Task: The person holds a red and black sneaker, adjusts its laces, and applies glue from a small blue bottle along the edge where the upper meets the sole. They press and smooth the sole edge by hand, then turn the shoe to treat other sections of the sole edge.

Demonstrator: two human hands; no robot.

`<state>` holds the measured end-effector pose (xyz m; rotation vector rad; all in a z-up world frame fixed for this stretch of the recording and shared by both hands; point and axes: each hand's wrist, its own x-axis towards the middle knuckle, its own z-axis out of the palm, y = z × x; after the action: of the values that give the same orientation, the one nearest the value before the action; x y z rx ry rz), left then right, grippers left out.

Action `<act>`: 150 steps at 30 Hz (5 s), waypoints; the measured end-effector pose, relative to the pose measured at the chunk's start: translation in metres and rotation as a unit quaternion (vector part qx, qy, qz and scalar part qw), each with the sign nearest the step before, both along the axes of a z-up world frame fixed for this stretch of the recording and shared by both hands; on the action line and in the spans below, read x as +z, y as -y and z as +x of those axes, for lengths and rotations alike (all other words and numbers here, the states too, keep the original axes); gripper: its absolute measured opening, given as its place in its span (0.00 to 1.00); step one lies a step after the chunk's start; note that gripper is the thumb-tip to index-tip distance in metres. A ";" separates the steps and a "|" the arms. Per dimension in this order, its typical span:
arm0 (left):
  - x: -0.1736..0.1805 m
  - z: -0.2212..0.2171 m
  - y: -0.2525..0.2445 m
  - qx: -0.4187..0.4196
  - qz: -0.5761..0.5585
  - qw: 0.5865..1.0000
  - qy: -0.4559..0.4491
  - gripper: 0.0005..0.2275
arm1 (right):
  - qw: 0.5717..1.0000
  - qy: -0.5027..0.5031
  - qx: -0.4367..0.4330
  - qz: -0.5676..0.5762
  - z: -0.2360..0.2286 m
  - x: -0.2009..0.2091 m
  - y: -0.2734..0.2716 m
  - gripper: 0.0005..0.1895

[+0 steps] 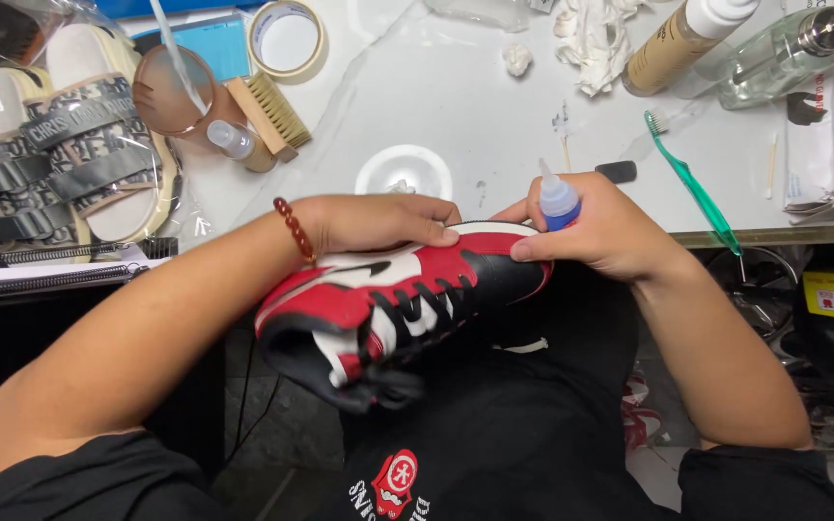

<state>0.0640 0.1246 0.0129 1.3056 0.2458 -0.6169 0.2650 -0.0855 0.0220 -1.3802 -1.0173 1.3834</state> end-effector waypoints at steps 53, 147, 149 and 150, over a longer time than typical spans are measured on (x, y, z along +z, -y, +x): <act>-0.016 -0.050 0.106 0.462 0.544 0.698 0.062 0.57 | 0.984 0.092 -0.114 0.105 -0.089 -0.064 0.008 0.15; -0.032 -0.086 0.166 0.346 0.600 0.680 0.241 0.17 | 0.879 0.334 -0.241 0.240 -0.106 -0.005 0.022 0.14; -0.032 -0.087 0.165 0.332 0.605 0.680 0.248 0.17 | 0.862 0.371 -0.227 0.261 -0.105 -0.003 0.021 0.11; -0.032 -0.088 0.164 0.317 0.609 0.681 0.254 0.18 | 0.853 0.384 -0.221 0.278 -0.105 -0.001 0.020 0.11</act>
<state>-0.0235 -0.0393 -0.0193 2.4226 0.6721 0.7152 0.1596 -0.1052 0.0209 -1.5840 -1.3435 0.1176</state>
